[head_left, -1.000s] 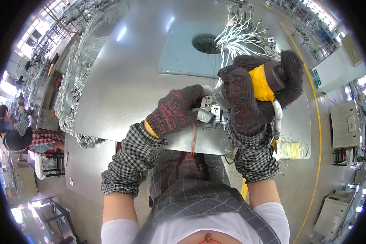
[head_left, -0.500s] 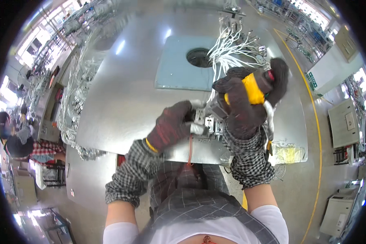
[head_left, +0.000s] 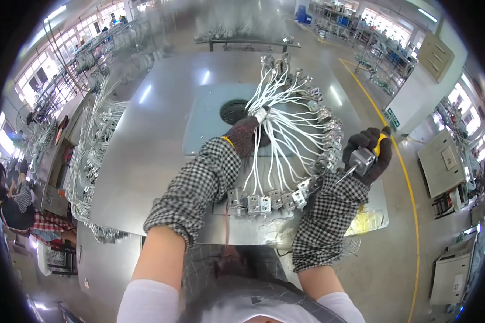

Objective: Manually attaching and organizing multiple wires into a circular connector assembly using a hand-held tool and a dedicated fixture.

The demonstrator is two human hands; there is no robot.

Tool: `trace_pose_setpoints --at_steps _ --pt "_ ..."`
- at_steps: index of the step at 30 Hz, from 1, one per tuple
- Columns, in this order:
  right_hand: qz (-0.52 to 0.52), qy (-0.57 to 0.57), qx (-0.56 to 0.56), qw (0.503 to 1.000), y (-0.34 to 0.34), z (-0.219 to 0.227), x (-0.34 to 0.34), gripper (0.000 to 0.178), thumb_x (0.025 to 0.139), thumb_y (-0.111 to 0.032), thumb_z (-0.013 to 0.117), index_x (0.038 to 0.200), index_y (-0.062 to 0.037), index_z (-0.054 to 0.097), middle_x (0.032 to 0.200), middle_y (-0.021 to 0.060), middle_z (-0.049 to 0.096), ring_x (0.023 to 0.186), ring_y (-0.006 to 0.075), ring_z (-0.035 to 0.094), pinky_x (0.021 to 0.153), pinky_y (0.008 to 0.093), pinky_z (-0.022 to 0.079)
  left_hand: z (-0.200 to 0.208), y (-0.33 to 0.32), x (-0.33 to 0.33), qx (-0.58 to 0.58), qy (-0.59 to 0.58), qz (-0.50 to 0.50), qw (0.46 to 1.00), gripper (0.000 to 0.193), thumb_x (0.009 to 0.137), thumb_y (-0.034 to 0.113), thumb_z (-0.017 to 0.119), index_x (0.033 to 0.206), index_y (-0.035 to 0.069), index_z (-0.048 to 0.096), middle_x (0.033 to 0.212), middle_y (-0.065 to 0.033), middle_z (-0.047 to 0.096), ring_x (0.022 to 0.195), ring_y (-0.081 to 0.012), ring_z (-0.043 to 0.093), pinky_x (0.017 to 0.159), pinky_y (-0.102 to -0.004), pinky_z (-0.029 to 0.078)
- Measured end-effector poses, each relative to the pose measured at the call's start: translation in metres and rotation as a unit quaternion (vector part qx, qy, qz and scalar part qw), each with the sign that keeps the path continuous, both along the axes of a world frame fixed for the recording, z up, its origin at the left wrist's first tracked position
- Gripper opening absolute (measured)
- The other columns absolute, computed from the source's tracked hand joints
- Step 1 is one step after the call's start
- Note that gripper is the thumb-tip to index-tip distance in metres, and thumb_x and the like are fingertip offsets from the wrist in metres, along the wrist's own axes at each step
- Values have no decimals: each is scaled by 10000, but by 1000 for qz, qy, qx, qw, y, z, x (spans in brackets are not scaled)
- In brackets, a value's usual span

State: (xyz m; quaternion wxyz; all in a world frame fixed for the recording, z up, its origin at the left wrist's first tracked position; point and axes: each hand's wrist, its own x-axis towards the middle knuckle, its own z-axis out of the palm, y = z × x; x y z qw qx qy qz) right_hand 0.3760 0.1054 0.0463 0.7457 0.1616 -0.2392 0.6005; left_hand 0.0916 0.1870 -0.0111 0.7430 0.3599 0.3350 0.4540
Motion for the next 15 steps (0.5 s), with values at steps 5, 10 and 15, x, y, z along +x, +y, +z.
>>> trace_pose_setpoints --at_steps 5,10,15 --pt "-20 32 17 999 -4 -9 21 318 928 -152 616 1225 -51 560 918 46 563 767 156 545 753 348 479 -14 16 32 -1 -121 54 991 311 988 369 575 1122 92 625 1019 -48 669 918 -146 666 852 -336 575" --pt "-57 68 50 995 -22 -8 41 322 881 -115 652 1193 -70 582 922 10 572 751 122 549 710 337 480 17 -3 55 357 233 72 902 261 1001 294 547 1161 95 602 969 -49 647 822 -151 638 708 -339 543" --pt "-20 68 46 996 -33 -15 73 129 883 -153 667 990 -121 603 838 -19 555 711 117 520 701 328 484 143 -87 76 439 479 64 758 367 951 94 507 1314 107 560 1054 -143 630 977 -292 608 844 -406 492"
